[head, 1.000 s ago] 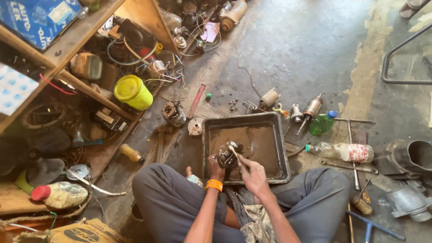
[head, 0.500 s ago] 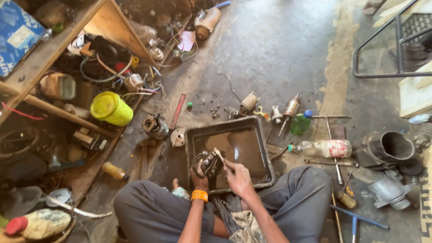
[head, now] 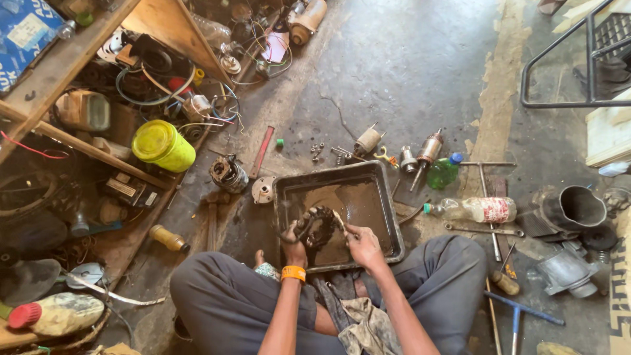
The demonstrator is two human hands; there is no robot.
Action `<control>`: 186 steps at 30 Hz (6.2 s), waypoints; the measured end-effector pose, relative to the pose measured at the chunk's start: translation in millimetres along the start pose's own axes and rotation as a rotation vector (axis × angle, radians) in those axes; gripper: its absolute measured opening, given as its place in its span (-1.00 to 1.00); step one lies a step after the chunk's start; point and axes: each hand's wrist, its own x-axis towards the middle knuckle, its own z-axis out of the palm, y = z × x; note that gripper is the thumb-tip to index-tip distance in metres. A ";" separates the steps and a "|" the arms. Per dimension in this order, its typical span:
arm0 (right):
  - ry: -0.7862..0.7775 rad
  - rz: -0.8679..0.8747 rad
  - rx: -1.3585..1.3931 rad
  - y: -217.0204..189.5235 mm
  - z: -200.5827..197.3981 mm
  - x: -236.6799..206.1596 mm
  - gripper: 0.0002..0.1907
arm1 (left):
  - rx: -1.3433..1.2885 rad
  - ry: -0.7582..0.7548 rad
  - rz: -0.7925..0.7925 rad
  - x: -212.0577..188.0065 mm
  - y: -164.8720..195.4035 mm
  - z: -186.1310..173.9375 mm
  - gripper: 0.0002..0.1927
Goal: The person sits on the workshop floor and cleans a greasy engine stator component in a black tray, scrubbing it with a brush by hand. They pour liquid from a plastic bottle over the part, open and handle bottles, and continue brushing and turning the component in the tray.
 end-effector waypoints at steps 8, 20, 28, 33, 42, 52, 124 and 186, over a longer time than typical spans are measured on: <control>-0.003 -0.239 -0.600 -4.9 -29.8 17.7 -0.68 | -0.161 0.048 -0.279 10.7 3.8 8.0 -0.38; -0.123 -0.341 -0.721 -9.3 -19.8 -0.5 -0.56 | -0.338 0.208 -0.246 6.3 -22.6 21.1 -0.52; -0.012 -0.385 -0.591 3.6 -6.0 -6.5 -0.66 | -0.421 0.124 -0.313 -1.5 -31.7 35.0 -0.55; -0.038 -0.344 -0.774 -5.5 -18.7 -16.6 -0.69 | -0.192 0.163 -0.234 -4.8 -35.8 40.7 -0.63; -0.185 -0.402 -1.157 -30.3 -18.1 -11.6 -0.41 | -0.196 0.074 -0.243 -10.1 -28.4 50.1 -0.42; -0.152 -0.877 -1.151 -3.5 -44.5 -2.4 -0.73 | -0.260 0.038 -0.238 -11.6 -30.7 60.9 -0.44; -0.210 -0.281 -0.748 18.7 -55.7 -37.5 -0.67 | -0.230 0.089 -0.228 -8.5 -6.2 40.3 -0.53; -0.077 -0.082 -0.559 -32.8 -91.7 -60.2 -0.54 | 0.673 0.022 -0.012 22.5 10.5 54.3 -0.52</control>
